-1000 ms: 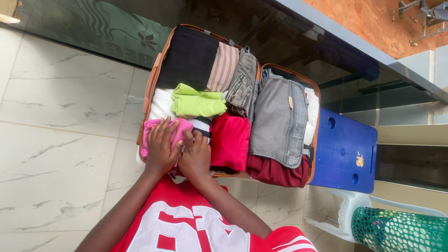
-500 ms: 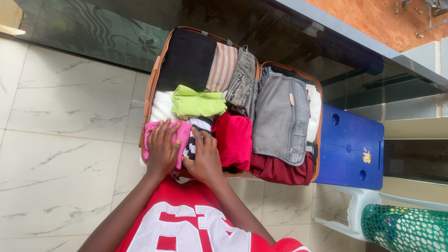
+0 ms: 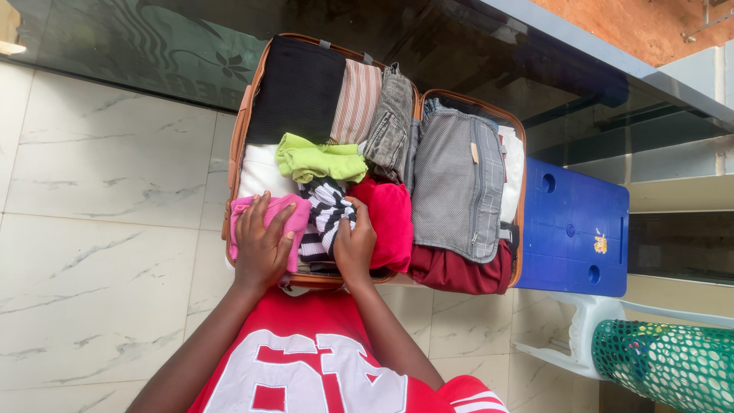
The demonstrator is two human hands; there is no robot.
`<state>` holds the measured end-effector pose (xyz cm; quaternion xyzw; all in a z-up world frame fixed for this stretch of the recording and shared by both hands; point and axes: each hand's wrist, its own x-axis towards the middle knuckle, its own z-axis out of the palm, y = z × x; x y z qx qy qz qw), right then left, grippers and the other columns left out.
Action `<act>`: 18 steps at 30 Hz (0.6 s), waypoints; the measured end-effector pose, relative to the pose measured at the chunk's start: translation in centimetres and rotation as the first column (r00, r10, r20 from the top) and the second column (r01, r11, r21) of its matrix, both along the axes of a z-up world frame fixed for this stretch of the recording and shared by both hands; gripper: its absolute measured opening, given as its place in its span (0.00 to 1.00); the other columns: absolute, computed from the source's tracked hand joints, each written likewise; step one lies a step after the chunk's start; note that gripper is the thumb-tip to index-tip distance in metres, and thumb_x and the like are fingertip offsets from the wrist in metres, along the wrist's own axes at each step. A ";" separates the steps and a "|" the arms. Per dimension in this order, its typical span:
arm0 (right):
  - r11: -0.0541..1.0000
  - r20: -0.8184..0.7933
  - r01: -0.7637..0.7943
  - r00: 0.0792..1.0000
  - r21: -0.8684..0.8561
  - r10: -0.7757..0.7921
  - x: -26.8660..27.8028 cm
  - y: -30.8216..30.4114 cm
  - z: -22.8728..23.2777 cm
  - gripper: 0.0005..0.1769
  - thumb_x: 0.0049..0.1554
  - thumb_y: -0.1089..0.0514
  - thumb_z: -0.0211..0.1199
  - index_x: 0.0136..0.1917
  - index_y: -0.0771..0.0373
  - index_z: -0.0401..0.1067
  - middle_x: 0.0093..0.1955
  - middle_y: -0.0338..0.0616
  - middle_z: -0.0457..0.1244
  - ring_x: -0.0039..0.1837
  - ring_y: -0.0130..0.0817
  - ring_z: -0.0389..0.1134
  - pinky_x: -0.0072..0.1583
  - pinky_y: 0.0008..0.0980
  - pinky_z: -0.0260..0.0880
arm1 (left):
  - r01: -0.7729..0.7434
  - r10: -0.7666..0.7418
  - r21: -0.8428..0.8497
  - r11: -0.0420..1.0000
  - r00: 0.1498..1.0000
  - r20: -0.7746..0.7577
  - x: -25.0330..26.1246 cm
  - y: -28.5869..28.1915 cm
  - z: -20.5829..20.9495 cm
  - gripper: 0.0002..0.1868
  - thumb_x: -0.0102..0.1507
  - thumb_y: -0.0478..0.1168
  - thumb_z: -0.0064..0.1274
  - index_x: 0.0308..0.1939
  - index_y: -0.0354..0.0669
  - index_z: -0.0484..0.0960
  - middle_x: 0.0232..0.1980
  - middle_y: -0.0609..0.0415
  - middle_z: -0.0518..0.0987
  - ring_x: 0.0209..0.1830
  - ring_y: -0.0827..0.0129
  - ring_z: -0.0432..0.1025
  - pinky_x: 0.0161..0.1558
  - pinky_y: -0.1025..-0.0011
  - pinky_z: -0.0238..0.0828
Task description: The person folds multiple pieces of clothing including a lime green shirt, grey denim shorts, a pink top, and a blue towel on a table and packs them into a suitcase.
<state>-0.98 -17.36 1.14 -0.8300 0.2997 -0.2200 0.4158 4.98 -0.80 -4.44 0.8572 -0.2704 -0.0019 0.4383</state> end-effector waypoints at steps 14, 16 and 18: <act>0.880 0.181 0.092 0.964 0.466 -0.197 -0.9 -1.1 -2.9 0.14 0.62 0.67 0.51 0.60 0.69 0.71 0.50 0.38 0.65 0.50 0.21 0.63 0.54 0.23 0.64 | -0.058 0.036 0.263 0.963 0.995 0.090 0.1 -1.4 -1.4 0.22 0.68 0.46 0.44 0.67 0.58 0.76 0.76 0.45 0.67 0.81 0.48 0.52 0.76 0.51 0.44; 0.870 0.171 0.069 0.970 0.487 -0.172 -0.7 -0.8 -2.4 0.15 0.63 0.66 0.51 0.61 0.69 0.71 0.51 0.39 0.66 0.50 0.23 0.62 0.54 0.24 0.64 | -0.053 0.048 0.188 0.981 0.998 0.028 0.5 -1.7 -1.0 0.24 0.67 0.42 0.44 0.67 0.64 0.78 0.78 0.51 0.66 0.84 0.49 0.50 0.78 0.48 0.42; 0.843 0.143 0.062 0.976 0.535 -0.163 -0.6 -0.5 -1.2 0.16 0.63 0.65 0.52 0.62 0.68 0.72 0.51 0.40 0.66 0.49 0.26 0.61 0.53 0.27 0.63 | -0.013 -0.017 0.237 0.972 0.992 0.127 0.8 -1.6 0.1 0.27 0.62 0.45 0.48 0.66 0.63 0.77 0.78 0.46 0.62 0.80 0.42 0.47 0.73 0.44 0.40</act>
